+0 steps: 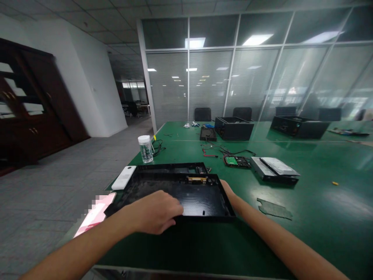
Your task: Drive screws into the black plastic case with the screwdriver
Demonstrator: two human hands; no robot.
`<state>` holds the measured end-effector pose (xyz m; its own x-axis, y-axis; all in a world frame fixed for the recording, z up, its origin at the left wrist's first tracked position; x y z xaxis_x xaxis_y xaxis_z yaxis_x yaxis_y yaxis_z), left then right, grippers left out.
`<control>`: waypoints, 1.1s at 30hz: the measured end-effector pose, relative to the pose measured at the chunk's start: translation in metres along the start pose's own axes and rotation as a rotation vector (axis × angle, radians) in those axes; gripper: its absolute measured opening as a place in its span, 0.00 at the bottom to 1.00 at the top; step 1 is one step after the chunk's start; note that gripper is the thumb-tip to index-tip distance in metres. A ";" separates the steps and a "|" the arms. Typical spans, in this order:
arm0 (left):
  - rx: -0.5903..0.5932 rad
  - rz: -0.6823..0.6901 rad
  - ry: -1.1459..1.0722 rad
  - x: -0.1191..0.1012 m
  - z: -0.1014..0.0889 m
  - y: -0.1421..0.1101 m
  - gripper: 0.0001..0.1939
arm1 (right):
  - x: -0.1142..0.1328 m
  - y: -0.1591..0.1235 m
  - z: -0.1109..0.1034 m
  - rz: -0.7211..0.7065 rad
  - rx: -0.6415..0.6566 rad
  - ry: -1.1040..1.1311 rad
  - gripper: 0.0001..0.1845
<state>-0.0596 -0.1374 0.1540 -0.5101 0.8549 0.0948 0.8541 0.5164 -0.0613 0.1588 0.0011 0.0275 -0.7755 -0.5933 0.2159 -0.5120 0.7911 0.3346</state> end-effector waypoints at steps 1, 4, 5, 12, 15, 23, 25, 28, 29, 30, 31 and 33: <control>0.013 -0.006 -0.011 -0.004 0.006 -0.003 0.05 | -0.002 0.005 0.003 -0.046 -0.018 0.010 0.21; 0.050 -0.025 -0.040 -0.007 0.024 -0.008 0.06 | -0.013 0.006 0.009 -0.191 -0.102 -0.088 0.31; 0.062 -0.028 -0.046 -0.006 0.030 -0.008 0.06 | -0.020 0.002 0.010 -0.207 -0.118 -0.149 0.32; 0.161 -0.056 -0.093 0.004 0.077 0.007 0.06 | -0.104 -0.051 -0.008 -0.006 -0.110 -0.398 0.18; 0.258 -0.115 -0.175 0.017 0.090 0.022 0.08 | -0.116 -0.059 -0.017 0.047 -0.119 -0.349 0.17; -0.186 0.065 0.018 0.045 0.086 0.118 0.12 | -0.056 -0.014 -0.020 0.117 0.020 -0.036 0.14; -0.248 0.118 0.137 0.047 0.099 0.137 0.07 | -0.045 -0.008 -0.020 0.180 0.020 -0.013 0.16; -0.322 0.210 0.210 0.052 0.117 0.150 0.06 | -0.045 -0.011 -0.017 0.236 -0.052 0.056 0.20; -0.341 0.244 0.220 0.053 0.121 0.150 0.06 | -0.049 -0.014 -0.014 0.254 -0.074 0.095 0.21; -0.354 0.273 0.228 0.055 0.124 0.150 0.06 | -0.054 -0.017 -0.011 0.276 -0.088 0.141 0.22; -0.361 0.293 0.236 0.056 0.126 0.149 0.06 | -0.060 -0.021 -0.007 0.300 -0.099 0.187 0.23; -0.370 0.301 0.245 0.057 0.126 0.148 0.07 | -0.071 -0.025 -0.002 0.339 -0.124 0.266 0.24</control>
<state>0.0249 -0.0061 0.0256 -0.2358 0.9030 0.3590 0.9603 0.1600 0.2284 0.2273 0.0230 0.0054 -0.7619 -0.3337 0.5552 -0.1842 0.9333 0.3082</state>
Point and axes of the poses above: each hand's wrist, its own y-axis towards the middle knuckle, its own z-axis out of the palm, x = y × z, the point moved 4 cm from there along y, towards the middle knuckle, and after that the axes turned 1 degree about -x, right-handed, at the moved point
